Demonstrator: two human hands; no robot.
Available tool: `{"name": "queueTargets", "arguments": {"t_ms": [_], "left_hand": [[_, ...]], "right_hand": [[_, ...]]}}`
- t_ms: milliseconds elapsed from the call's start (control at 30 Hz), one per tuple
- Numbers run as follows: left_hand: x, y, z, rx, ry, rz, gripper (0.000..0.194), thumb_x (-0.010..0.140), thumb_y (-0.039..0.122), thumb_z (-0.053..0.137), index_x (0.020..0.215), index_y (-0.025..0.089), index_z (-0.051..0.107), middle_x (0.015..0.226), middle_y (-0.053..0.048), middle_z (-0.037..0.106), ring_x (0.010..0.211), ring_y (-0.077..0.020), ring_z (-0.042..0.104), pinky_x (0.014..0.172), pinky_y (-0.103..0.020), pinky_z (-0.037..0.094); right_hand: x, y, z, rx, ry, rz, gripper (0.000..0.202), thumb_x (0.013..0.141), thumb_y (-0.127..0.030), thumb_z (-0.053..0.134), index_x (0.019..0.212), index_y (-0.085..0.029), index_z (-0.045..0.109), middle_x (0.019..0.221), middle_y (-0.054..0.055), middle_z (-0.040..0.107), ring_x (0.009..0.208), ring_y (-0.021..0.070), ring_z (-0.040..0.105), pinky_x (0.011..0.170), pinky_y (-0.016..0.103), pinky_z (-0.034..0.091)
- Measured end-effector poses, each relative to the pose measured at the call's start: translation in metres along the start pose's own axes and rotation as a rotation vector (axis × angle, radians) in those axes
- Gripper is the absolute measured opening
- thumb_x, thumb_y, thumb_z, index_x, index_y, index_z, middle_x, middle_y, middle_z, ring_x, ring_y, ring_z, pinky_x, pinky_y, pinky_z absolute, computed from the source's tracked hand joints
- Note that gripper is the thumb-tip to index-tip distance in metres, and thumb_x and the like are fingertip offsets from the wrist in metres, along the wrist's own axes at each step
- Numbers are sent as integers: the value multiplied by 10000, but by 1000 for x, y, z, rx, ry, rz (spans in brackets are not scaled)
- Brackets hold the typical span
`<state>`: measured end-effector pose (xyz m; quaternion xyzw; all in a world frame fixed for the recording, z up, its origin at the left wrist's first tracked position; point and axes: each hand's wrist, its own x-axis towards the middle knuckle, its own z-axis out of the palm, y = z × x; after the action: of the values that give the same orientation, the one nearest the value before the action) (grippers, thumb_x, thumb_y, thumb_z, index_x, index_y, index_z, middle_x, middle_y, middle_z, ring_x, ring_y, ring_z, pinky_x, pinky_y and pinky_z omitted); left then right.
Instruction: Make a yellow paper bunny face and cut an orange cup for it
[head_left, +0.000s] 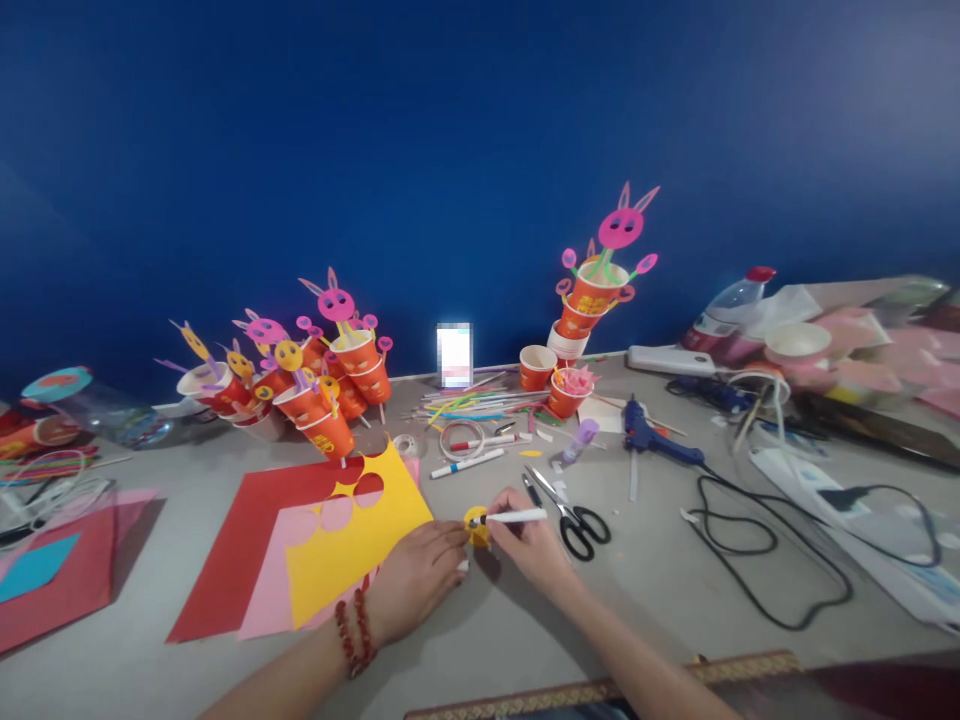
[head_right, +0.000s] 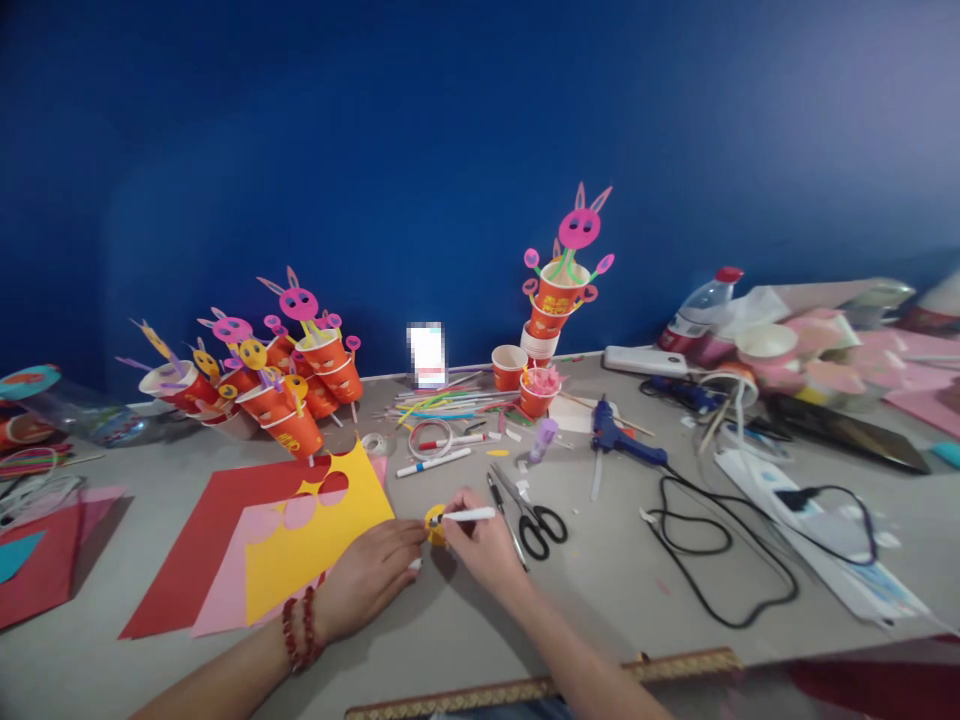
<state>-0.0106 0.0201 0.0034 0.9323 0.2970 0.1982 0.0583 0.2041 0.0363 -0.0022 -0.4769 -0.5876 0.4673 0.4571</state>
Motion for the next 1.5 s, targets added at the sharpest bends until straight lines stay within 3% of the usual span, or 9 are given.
{"name": "queueTargets", "arguments": {"t_ms": [167,333,1500], "left_hand": [[-1,0,3,19,-5,6,250,1024,247,416,1104,139,627,1196,-118,702,1162,-222,634,994,-407,544],[-1,1,4,-1,-17,-25,253,1026,248,413,1106,138,626,1200,-118,698,1177,-228,623,1003,-418,541],[-5,2,8,-51,-37,-80,252,1021,246,418,1128,161,630,1246,-116,677,1198,-228,613,1031,-432,523]], "right_hand": [[-1,8,2,-76,67,-60,81,800,-197,563,721,-214,550,626,-24,523,568,142,468,503,249,364],[-5,17,3,-106,42,-30,119,809,-191,556,697,-218,529,624,-32,513,572,143,468,534,256,356],[-5,18,4,-206,-3,-39,135,858,-208,540,723,-219,541,646,-29,543,604,155,498,585,252,376]]}}
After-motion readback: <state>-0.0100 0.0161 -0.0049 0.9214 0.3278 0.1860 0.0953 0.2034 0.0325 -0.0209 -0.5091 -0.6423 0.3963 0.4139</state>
